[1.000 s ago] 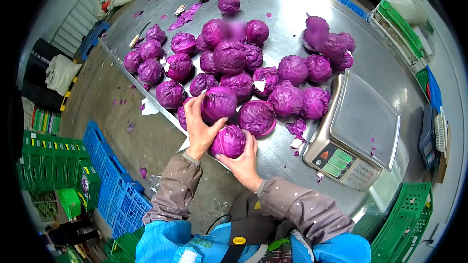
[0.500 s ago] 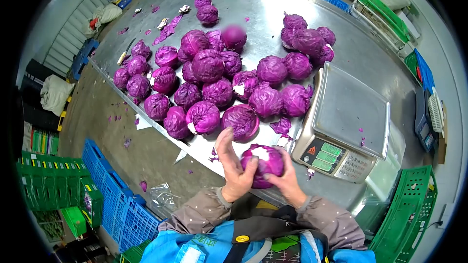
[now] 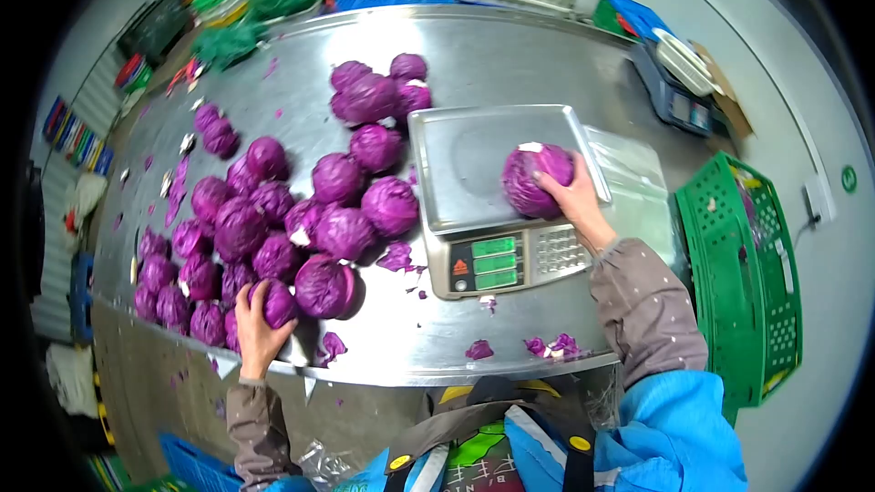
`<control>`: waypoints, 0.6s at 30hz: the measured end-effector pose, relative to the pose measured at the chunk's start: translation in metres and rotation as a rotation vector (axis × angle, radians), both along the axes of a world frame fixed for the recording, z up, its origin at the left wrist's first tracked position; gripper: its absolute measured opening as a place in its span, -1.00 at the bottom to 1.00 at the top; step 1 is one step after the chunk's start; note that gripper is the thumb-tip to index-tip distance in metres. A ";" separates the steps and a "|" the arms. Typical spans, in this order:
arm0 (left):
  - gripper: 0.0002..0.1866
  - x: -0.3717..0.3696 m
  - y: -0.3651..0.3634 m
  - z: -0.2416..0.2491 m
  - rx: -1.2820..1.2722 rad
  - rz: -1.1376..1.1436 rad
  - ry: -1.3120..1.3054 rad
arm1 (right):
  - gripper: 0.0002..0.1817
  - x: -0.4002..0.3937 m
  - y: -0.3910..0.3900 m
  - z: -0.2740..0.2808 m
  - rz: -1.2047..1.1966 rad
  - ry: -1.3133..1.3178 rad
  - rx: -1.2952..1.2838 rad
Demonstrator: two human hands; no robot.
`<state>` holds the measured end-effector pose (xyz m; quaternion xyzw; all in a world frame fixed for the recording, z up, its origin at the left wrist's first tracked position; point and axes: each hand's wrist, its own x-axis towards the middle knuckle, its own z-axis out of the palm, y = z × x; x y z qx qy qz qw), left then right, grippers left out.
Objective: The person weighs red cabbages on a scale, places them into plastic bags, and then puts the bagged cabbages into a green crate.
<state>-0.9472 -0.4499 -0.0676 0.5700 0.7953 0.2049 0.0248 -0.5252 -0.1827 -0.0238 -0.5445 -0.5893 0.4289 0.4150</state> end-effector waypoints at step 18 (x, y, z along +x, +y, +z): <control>-0.27 0.140 0.035 -0.003 -0.002 -0.144 -1.724 | -0.44 0.010 -0.159 -0.013 0.512 0.554 -0.744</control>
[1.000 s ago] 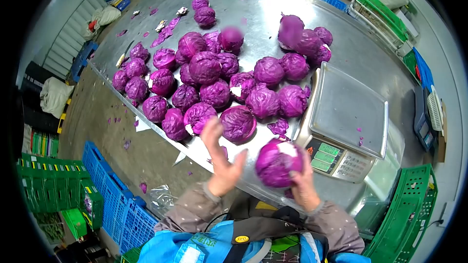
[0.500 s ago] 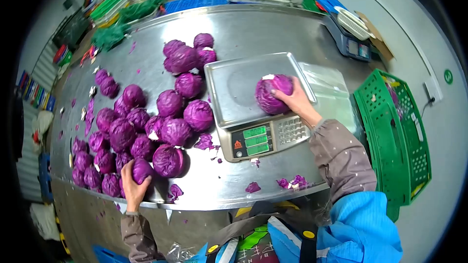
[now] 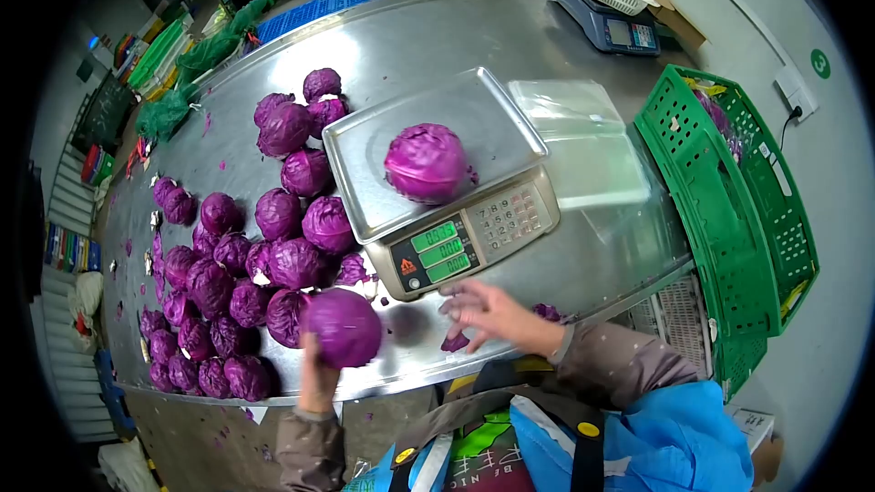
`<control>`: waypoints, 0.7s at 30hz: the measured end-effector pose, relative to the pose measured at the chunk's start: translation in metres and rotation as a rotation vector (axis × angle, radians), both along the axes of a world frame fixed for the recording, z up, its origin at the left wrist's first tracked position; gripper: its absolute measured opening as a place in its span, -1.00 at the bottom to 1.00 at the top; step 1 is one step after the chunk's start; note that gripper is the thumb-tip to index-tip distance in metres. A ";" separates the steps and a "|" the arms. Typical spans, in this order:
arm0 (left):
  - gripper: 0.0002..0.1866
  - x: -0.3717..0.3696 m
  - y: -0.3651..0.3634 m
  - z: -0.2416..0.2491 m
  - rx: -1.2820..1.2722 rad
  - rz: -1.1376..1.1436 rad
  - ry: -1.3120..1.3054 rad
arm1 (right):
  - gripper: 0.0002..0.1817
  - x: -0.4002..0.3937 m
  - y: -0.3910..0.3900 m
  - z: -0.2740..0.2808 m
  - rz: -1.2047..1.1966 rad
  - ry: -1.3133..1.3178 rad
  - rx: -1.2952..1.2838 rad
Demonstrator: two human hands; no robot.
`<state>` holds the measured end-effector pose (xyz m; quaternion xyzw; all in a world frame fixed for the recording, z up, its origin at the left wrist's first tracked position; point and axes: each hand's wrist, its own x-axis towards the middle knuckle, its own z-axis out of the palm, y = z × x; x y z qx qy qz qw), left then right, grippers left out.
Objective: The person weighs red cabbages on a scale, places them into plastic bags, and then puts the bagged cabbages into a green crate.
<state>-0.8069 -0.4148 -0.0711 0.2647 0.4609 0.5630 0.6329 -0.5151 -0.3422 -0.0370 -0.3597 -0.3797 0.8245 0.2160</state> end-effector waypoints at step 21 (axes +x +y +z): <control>-0.78 0.358 0.183 -0.035 0.633 -0.503 0.915 | -0.17 0.292 -0.084 -0.081 -0.514 0.508 -0.383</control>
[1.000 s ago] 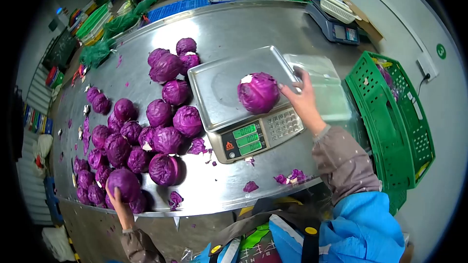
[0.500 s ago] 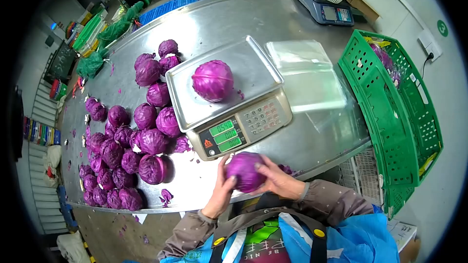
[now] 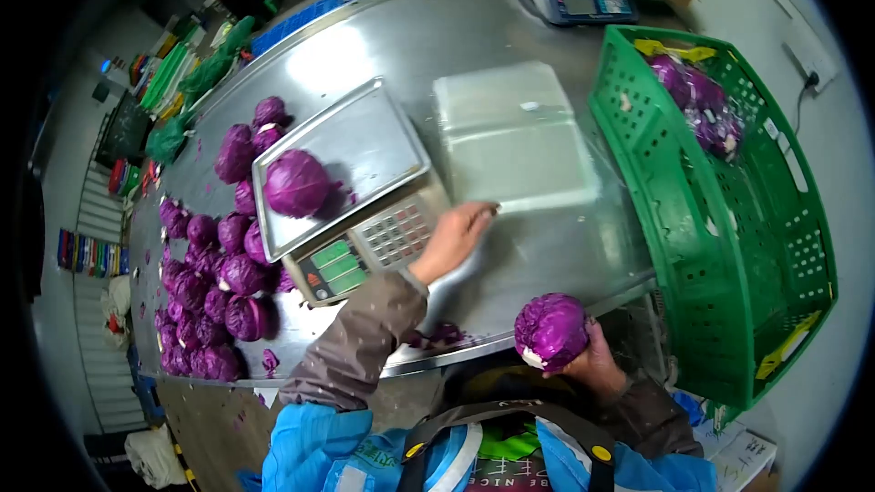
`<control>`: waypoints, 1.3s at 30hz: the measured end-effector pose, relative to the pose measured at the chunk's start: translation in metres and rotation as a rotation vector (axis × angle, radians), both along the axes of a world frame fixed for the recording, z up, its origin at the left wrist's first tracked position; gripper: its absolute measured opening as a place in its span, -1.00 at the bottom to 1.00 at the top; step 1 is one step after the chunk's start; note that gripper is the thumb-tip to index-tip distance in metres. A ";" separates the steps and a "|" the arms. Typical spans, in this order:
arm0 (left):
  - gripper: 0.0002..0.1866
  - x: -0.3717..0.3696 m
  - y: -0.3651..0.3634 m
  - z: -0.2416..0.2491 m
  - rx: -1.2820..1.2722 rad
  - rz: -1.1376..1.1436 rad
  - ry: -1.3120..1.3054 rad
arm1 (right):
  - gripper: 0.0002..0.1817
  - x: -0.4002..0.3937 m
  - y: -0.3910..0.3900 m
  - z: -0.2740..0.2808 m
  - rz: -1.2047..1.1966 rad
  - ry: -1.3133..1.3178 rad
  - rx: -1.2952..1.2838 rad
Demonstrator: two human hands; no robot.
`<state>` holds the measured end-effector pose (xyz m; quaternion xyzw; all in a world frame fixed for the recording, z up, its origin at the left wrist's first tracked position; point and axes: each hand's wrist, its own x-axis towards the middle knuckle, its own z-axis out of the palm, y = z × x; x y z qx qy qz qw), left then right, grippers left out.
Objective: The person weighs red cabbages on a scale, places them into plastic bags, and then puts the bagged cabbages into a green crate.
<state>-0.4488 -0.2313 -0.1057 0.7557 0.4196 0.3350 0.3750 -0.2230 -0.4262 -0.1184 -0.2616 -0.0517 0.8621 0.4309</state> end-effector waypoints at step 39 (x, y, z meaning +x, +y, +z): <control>-0.87 0.061 -0.066 0.032 0.331 0.042 -0.190 | -0.16 -0.032 0.076 0.013 -0.223 -1.653 1.078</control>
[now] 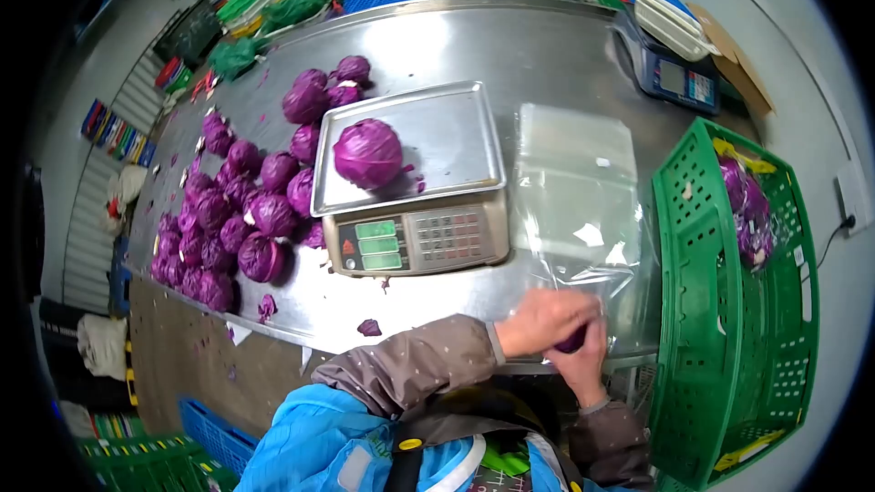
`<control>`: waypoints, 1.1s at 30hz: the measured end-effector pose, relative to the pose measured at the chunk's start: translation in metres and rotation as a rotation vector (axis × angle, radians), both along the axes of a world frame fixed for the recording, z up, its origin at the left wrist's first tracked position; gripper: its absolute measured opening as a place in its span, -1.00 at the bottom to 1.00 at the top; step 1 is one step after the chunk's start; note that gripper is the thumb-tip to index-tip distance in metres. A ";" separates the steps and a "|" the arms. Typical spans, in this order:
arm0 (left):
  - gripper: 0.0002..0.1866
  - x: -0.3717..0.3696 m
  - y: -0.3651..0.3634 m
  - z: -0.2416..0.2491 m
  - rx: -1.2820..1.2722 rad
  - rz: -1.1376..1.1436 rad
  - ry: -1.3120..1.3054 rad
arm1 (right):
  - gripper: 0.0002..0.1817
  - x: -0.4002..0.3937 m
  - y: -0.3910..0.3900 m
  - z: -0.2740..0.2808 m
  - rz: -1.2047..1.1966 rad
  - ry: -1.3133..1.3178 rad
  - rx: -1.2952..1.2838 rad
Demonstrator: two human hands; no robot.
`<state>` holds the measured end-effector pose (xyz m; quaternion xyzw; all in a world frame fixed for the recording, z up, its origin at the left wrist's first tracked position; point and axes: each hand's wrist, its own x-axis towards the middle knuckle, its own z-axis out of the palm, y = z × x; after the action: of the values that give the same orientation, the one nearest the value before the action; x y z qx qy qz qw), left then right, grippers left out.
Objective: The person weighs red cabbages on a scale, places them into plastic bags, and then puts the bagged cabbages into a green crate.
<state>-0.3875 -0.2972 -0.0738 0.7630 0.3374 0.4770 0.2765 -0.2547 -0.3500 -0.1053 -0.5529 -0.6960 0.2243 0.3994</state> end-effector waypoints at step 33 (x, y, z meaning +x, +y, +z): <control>-0.86 -0.091 -0.078 -0.040 -0.562 -0.174 0.090 | -0.71 -0.041 -0.015 0.063 -0.041 -0.256 -0.930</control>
<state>-0.4781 -0.3754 -0.1141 0.7030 0.4015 0.3050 0.5016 -0.2960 -0.3648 -0.0422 -0.7095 -0.5545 0.4341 0.0254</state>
